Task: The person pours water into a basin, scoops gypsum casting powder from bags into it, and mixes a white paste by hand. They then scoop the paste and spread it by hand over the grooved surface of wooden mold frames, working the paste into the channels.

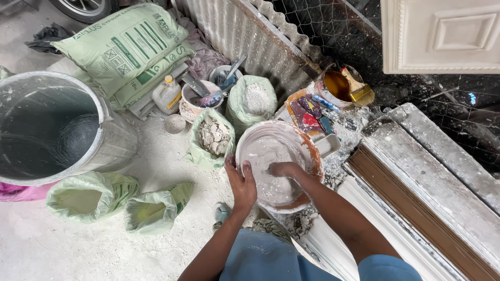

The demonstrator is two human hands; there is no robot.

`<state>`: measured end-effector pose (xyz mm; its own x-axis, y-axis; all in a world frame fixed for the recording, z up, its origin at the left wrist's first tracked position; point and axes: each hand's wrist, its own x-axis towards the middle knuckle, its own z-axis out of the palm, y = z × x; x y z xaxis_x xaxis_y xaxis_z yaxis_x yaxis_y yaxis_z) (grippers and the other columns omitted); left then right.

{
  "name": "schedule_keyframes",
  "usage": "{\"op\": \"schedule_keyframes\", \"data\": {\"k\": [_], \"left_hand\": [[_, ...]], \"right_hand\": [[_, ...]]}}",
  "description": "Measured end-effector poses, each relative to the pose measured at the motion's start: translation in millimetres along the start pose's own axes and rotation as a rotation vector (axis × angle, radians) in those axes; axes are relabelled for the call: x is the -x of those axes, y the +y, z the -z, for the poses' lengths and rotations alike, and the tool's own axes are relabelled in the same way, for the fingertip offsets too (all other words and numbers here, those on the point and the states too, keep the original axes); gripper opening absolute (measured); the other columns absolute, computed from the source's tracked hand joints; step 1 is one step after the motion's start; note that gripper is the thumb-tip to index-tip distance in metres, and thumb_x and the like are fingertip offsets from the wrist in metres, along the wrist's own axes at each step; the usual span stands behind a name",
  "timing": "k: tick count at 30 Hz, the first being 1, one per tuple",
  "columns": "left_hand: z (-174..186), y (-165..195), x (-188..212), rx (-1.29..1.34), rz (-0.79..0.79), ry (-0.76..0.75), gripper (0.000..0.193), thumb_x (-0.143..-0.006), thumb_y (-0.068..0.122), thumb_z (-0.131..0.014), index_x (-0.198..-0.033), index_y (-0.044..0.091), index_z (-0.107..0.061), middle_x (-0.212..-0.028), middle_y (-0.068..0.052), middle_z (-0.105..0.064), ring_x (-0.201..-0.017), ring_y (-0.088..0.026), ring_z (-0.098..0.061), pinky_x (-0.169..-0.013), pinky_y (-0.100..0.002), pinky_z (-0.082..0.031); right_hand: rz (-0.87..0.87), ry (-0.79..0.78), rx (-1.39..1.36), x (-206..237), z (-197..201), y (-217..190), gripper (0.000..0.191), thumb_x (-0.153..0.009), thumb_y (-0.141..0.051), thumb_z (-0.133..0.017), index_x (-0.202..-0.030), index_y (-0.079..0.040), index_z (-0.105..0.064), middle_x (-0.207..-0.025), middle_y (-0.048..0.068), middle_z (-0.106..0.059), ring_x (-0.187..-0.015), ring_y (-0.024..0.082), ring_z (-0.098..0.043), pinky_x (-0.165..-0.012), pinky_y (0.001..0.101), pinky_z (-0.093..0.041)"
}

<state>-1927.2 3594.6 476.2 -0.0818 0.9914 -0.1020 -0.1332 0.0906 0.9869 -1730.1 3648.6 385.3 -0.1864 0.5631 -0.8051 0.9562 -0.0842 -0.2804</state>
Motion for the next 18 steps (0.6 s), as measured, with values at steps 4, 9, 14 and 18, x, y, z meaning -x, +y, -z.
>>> {"op": "schedule_keyframes", "data": {"k": [4,9,14,18], "left_hand": [[-1.5,0.2,0.8,-0.007,-0.005,0.005,0.065,-0.106,0.026,-0.050,-0.155,-0.007,-0.021,-0.157,-0.029,-0.034,-0.146,-0.035,-0.038,-0.121,-0.044,-0.029],[-1.0,-2.8,1.0,-0.010,0.012,0.001,0.066,-0.106,0.025,-0.049,-0.155,-0.007,-0.018,-0.159,-0.030,-0.028,-0.149,-0.036,-0.031,-0.122,-0.044,-0.024],[0.1,-7.8,0.4,-0.018,-0.002,-0.001,0.066,-0.106,0.025,-0.049,-0.155,-0.007,-0.019,-0.158,-0.031,-0.029,-0.149,-0.036,-0.033,-0.122,-0.045,-0.026],[-0.5,-10.0,0.4,-0.019,-0.014,0.003,0.065,-0.106,0.025,-0.049,-0.154,-0.008,-0.019,-0.158,-0.031,-0.031,-0.148,-0.036,-0.035,-0.122,-0.044,-0.027]], "right_hand": [[0.101,-0.053,-0.099,-3.7,-4.5,-2.1,0.060,-0.094,-0.053,-0.048,-0.137,-0.013,-0.065,-0.126,0.020,-0.070,-0.109,0.033,-0.069,-0.098,0.0436,-0.051],[0.047,0.043,-0.206,3.3,6.6,3.8,0.088,-0.096,-0.068,-0.058,-0.122,0.016,-0.064,-0.112,0.032,-0.069,-0.100,0.036,-0.071,-0.091,0.0418,-0.053],[-0.018,0.307,-0.349,31.2,25.9,1.7,0.094,-0.079,-0.070,-0.073,-0.113,0.016,-0.061,-0.101,0.027,-0.071,-0.093,0.031,-0.073,-0.086,0.0434,-0.057],[-0.024,0.263,-0.234,57.9,37.9,-15.3,0.072,-0.084,-0.060,-0.067,-0.106,0.008,-0.069,-0.103,0.025,-0.075,-0.091,0.031,-0.073,-0.083,0.0441,-0.057]]}}
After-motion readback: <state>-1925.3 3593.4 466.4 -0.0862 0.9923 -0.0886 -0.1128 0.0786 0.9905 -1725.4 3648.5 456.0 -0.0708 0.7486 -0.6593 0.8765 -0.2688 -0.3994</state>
